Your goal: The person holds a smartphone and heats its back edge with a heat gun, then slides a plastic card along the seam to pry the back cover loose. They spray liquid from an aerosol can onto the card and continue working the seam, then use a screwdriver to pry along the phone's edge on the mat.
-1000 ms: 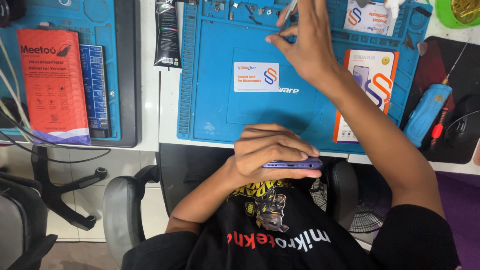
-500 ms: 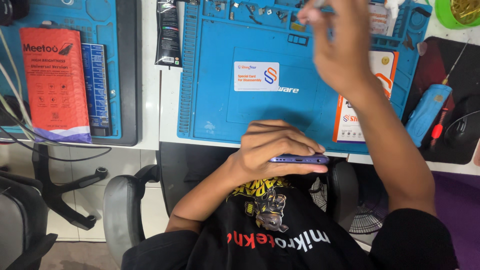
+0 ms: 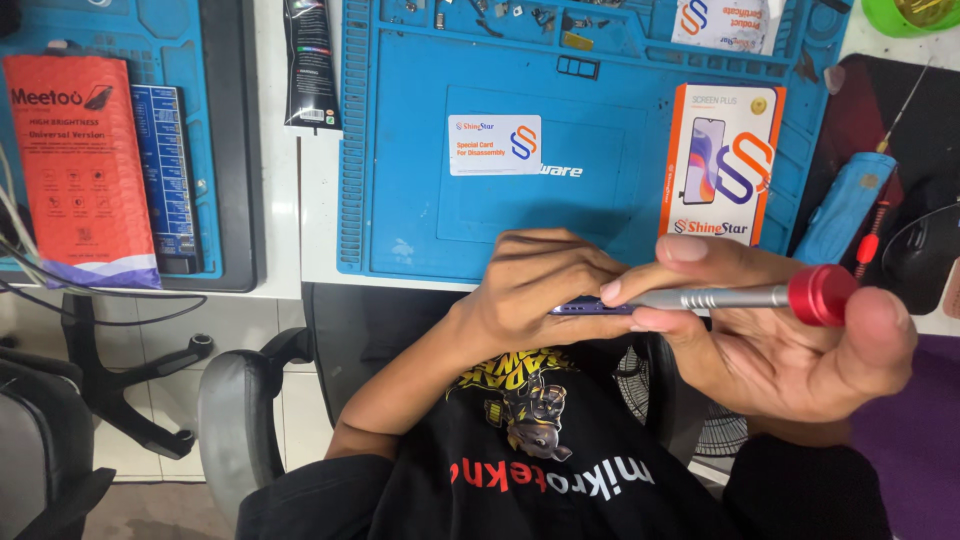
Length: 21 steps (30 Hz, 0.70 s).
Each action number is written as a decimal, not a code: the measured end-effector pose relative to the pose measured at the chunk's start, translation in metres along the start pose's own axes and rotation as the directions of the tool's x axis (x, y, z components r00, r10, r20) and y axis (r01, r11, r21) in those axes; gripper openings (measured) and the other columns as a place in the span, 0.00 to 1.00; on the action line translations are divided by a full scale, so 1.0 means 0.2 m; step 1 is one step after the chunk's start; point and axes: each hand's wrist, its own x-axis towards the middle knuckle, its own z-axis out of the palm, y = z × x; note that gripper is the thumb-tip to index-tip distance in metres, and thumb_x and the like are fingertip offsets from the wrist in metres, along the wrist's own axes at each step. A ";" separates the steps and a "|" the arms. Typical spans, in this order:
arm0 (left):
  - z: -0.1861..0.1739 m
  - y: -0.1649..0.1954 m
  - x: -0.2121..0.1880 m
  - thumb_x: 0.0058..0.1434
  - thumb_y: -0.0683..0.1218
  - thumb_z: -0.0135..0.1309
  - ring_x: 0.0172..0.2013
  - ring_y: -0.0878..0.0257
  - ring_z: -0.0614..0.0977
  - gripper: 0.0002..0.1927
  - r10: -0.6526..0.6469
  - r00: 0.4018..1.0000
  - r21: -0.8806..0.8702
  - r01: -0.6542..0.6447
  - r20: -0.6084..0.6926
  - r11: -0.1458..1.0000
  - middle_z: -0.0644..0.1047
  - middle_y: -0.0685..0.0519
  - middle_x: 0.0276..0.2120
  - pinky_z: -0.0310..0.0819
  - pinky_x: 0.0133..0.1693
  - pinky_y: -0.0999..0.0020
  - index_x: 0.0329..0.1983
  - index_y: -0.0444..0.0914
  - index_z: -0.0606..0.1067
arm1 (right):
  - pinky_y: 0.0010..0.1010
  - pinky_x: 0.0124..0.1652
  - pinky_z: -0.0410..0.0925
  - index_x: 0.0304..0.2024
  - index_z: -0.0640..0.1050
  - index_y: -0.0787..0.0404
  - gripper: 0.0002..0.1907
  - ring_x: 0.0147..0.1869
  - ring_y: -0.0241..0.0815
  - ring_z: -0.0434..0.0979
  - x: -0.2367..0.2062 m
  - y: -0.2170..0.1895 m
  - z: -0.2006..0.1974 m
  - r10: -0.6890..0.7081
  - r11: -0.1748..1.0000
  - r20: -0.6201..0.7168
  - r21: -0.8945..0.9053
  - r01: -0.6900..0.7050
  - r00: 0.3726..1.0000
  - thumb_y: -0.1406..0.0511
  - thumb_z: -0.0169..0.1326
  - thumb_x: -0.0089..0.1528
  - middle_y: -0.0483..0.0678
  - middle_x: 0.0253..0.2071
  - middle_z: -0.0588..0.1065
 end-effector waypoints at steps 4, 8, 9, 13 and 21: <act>0.00 0.00 0.00 0.58 0.44 0.71 0.36 0.58 0.86 0.13 -0.005 1.000 -0.005 0.005 0.006 1.000 0.82 0.49 0.36 0.77 0.38 0.66 0.37 0.34 0.77 | 0.50 0.73 0.57 0.66 0.58 0.78 0.45 0.65 0.67 0.72 -0.06 0.03 -0.03 -0.031 0.997 0.048 0.068 0.028 0.998 0.41 0.27 0.73 0.86 0.59 0.69; 0.00 0.00 0.00 0.58 0.44 0.71 0.36 0.58 0.86 0.13 0.005 1.000 -0.019 -0.005 -0.008 1.000 0.82 0.49 0.37 0.77 0.39 0.66 0.37 0.34 0.77 | 0.48 0.71 0.60 0.65 0.63 0.83 0.44 0.64 0.67 0.75 -0.12 0.08 -0.05 -0.009 1.000 -0.091 0.007 0.009 0.996 0.44 0.28 0.74 0.85 0.58 0.73; 0.00 0.00 0.00 0.58 0.44 0.71 0.35 0.58 0.86 0.13 0.005 1.000 -0.013 -0.005 -0.009 1.000 0.82 0.49 0.36 0.77 0.38 0.66 0.36 0.34 0.77 | 0.48 0.70 0.62 0.65 0.63 0.82 0.42 0.63 0.67 0.76 -0.14 0.09 -0.05 -0.033 0.999 -0.095 0.009 0.034 0.995 0.46 0.29 0.74 0.82 0.58 0.73; 0.01 0.00 0.00 0.58 0.44 0.71 0.36 0.58 0.86 0.13 -0.004 1.000 -0.016 0.004 -0.015 1.000 0.82 0.50 0.36 0.77 0.38 0.67 0.36 0.34 0.77 | 0.49 0.65 0.69 0.64 0.66 0.80 0.35 0.61 0.67 0.79 -0.09 0.09 0.01 -0.131 0.991 -0.110 0.018 0.134 0.985 0.52 0.33 0.75 0.74 0.56 0.71; -0.01 -0.01 0.00 0.59 0.47 0.68 0.42 0.57 0.87 0.15 -0.003 0.999 -0.040 0.005 0.032 0.999 0.83 0.49 0.40 0.79 0.40 0.67 0.41 0.34 0.77 | 0.42 0.53 0.79 0.62 0.70 0.71 0.27 0.66 0.55 0.78 0.21 -0.29 0.37 -0.023 0.893 -0.085 -0.449 -0.017 0.996 0.55 0.42 0.73 0.65 0.63 0.72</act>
